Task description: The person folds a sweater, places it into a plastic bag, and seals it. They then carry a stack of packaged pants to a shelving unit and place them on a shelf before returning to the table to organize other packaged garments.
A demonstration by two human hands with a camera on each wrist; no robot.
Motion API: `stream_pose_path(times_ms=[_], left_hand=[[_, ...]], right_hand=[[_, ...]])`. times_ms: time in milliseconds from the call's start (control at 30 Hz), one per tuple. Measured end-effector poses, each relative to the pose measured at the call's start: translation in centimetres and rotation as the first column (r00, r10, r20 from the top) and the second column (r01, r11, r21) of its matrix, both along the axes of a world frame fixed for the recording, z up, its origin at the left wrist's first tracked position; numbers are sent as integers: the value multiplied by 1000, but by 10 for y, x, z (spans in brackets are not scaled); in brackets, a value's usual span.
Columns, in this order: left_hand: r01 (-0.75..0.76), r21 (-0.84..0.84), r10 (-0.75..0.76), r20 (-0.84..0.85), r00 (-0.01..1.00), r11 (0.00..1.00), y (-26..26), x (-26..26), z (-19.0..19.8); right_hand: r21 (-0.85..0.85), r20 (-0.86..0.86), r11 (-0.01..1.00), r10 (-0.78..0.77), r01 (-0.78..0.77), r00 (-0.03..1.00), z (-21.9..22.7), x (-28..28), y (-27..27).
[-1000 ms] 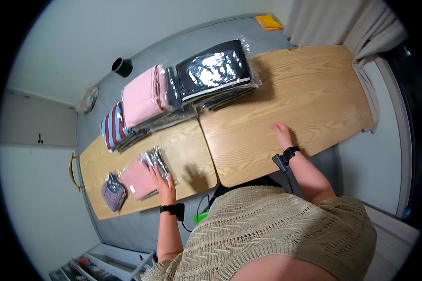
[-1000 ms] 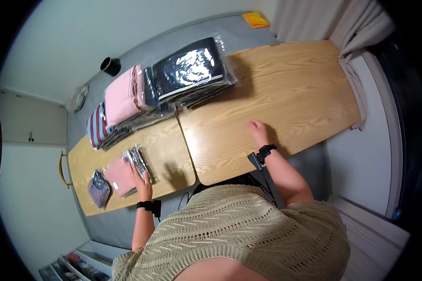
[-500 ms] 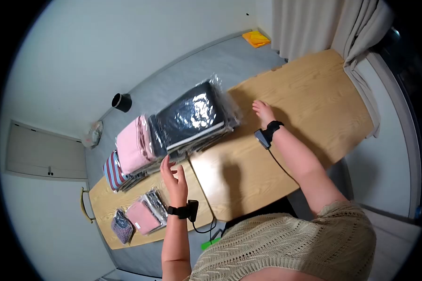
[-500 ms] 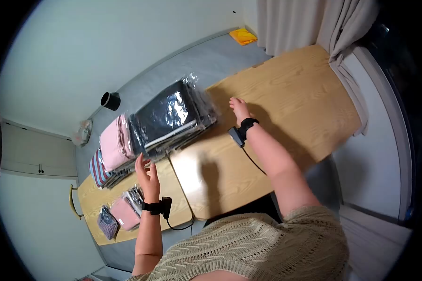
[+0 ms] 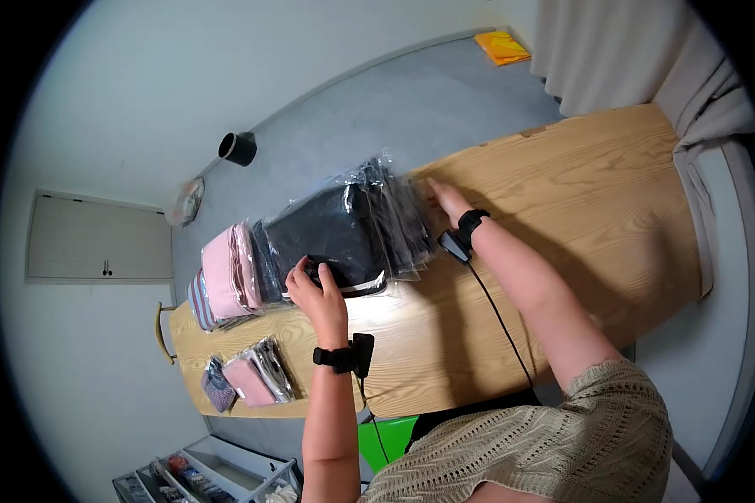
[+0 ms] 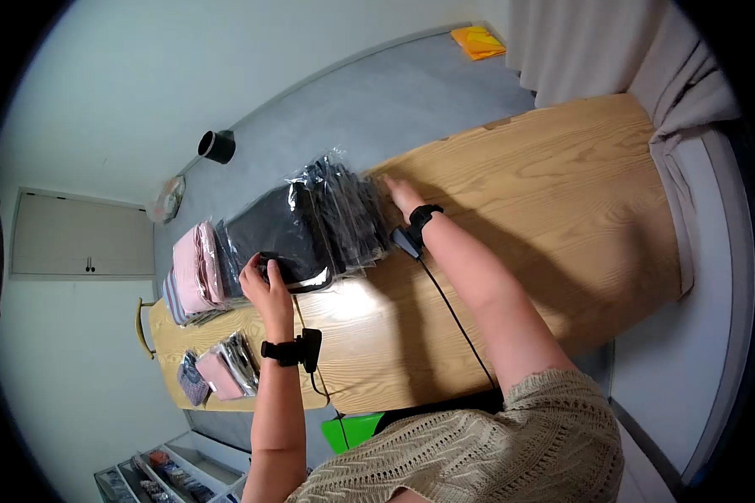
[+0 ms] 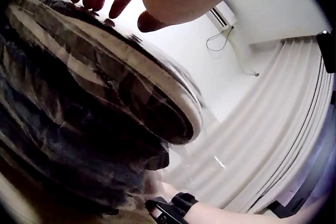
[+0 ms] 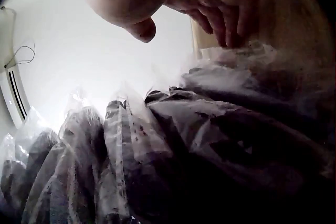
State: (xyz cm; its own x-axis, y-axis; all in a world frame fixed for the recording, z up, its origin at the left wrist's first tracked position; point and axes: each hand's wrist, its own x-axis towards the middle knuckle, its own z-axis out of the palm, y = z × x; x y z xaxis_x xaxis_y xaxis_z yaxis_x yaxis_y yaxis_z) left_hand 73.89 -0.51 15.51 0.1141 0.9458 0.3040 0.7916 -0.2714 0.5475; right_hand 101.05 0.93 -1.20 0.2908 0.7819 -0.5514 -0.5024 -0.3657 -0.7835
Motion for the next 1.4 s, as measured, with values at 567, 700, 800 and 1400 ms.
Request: stream_pose_path(times_ms=[567, 700, 800, 1400], left_hand=[[-9, -14, 3, -371, 929, 1000, 11, 15, 16], [7, -19, -14, -376, 927, 1000, 1, 8, 13], [52, -22, -57, -396, 916, 998, -10, 1, 11], [327, -740, -153, 295, 943, 588, -184, -157, -146]], right_hand=[[182, -586, 958, 285, -220, 758, -21, -36, 5], [276, -495, 959, 195, -59, 847, -3, -51, -12], [319, -554, 948, 179, 9, 813, 3, -56, -29], [485, -57, 844, 290, -227, 955, -11, -101, -222]])
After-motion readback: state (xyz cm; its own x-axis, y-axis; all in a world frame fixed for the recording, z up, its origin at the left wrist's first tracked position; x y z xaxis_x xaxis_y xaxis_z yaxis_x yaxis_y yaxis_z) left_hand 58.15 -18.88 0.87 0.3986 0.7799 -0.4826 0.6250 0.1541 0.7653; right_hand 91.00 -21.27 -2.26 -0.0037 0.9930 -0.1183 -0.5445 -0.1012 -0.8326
